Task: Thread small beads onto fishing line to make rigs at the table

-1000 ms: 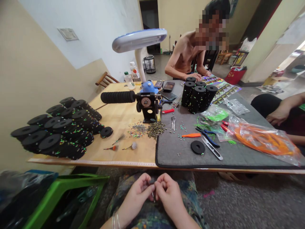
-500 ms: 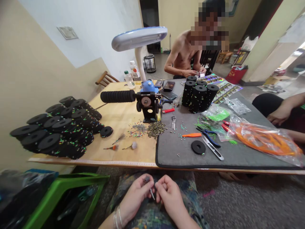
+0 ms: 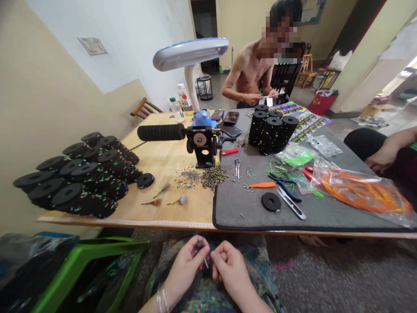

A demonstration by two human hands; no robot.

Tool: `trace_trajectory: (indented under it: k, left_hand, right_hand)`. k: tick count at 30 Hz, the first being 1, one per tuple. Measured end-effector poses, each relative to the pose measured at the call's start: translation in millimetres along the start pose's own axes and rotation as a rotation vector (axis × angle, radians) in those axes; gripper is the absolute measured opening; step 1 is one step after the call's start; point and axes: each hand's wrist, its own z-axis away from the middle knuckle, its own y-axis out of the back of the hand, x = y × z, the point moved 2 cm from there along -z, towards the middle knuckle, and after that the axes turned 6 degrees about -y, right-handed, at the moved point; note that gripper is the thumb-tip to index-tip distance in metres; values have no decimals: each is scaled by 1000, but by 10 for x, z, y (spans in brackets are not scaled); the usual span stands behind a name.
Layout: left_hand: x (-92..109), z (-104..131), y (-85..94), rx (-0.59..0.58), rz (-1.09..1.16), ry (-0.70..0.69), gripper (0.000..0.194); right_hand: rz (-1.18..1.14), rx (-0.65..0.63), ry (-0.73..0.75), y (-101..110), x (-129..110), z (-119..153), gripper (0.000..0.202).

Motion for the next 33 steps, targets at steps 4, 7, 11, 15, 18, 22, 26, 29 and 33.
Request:
trace_trajectory:
  k: [4,7,11,15,18,22,26,29,33]
  left_hand:
    - [54,15,2,18,-62,-58,13]
    - [103,32,0,40,-134,-131,9]
    - [126,58,-1,47,-255,-215,8]
    - [140,71,-3,22,-336,-253,8]
    - [154,74,-10,0,-361,-259,9]
    - [127,83,-27,-24,-317,-230,10]
    - [44,85,-43,-64,-222,-157,11]
    - [17,84,-44,-78,-189,-150,11]
    - [41,82,-38,-67,-162,-135,10]
  right_hand:
    - [4,-2,-13,-4,-7,8,41]
    - [-8,-7,-20,-3,-5,-1,41]
    - [-39,-14,-29,-1,13,-21,41]
    - [-75,-20,-18,-4,21,-30,43]
    - [-94,-18,-10,-2,11,-28,45]
    - [-140,-15,9,7,2,-34,45]
    - [-180,-4,36,13,9,-45,44]
    - [-166,-6,30,6,18,-48,44]
    - [-138,-10,41,4,9,-34,44]
